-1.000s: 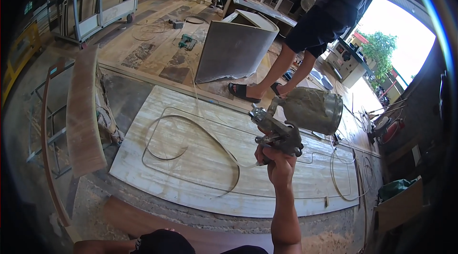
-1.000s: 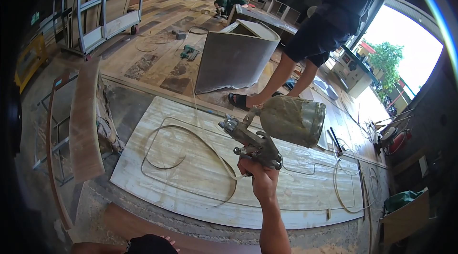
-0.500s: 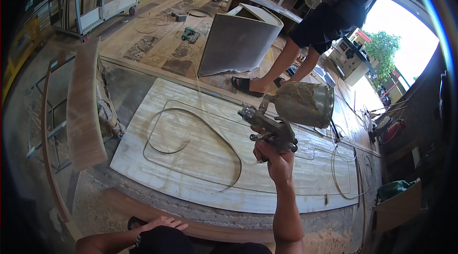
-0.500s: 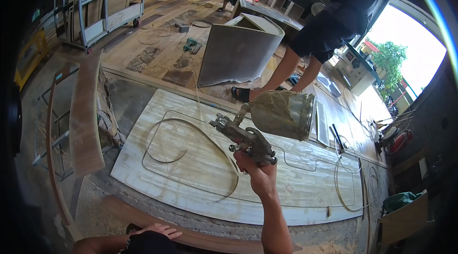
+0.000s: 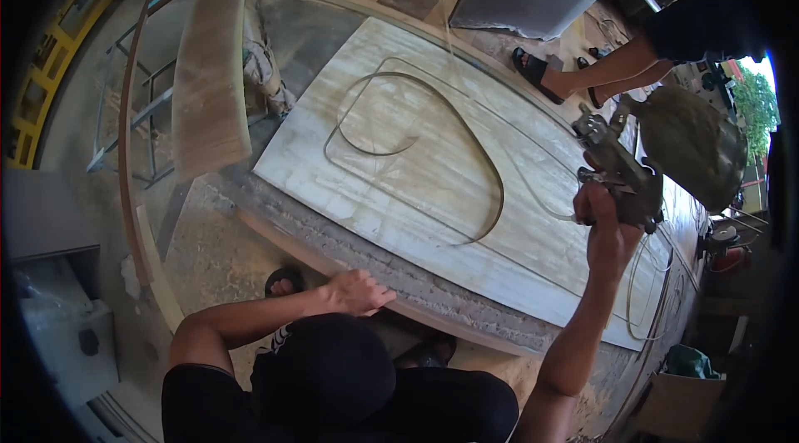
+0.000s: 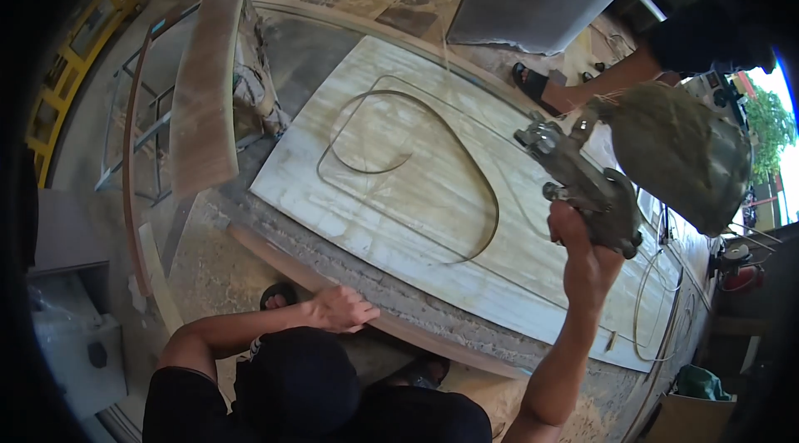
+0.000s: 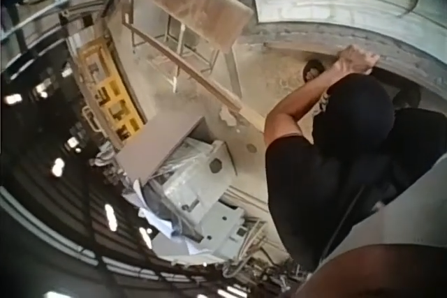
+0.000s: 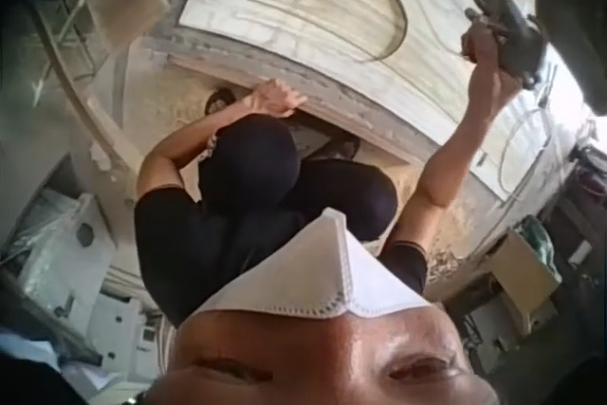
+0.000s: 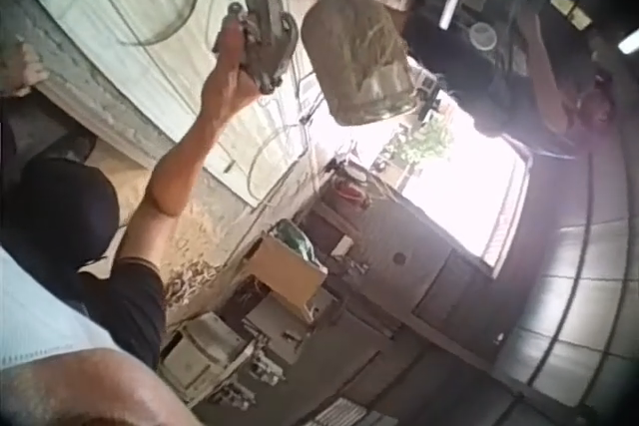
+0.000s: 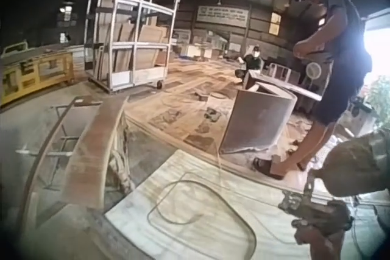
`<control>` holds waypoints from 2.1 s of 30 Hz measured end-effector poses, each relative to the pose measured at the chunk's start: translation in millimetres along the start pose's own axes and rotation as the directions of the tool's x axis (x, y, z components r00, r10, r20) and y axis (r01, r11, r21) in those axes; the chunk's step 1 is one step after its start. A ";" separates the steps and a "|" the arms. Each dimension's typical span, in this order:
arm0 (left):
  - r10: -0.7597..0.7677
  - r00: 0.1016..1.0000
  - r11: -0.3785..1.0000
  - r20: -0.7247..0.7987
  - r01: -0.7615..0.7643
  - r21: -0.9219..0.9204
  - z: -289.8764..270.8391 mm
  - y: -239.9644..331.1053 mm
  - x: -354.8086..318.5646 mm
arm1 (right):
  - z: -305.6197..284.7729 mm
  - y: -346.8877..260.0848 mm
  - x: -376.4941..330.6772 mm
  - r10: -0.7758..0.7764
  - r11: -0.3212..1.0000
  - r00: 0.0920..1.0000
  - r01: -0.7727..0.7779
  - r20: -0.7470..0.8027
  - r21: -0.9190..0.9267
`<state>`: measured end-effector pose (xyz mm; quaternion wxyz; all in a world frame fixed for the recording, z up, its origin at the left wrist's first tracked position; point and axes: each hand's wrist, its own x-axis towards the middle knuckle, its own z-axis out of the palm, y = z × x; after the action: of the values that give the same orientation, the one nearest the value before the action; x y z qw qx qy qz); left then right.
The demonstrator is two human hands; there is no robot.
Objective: The person applies a spray coating to curved wood panels using an industrial spray gun in a workshop.
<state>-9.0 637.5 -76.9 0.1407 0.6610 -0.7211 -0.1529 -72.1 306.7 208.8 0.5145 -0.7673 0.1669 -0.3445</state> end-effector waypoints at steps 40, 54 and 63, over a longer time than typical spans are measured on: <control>-0.090 0.983 0.995 -0.160 0.080 -0.067 -62.6 -116.6 49.8 | -38.7 94.1 -72.9 0.254 0.930 0.959 -0.207 0.123 -0.304; -0.177 0.956 0.980 -0.235 0.193 0.046 -57.0 -101.6 28.6 | -63.5 142.3 -83.5 0.218 0.930 0.973 -0.230 -0.076 -0.286; -0.148 0.956 0.984 -0.253 0.167 0.058 -55.3 -102.4 29.7 | -49.0 138.1 -72.1 0.229 0.962 0.973 -0.230 -0.026 -0.146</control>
<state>104.1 597.9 -67.9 0.1907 0.7353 -0.6483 -0.0513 -143.8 260.4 69.6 0.4920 -0.7772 0.2822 -0.2726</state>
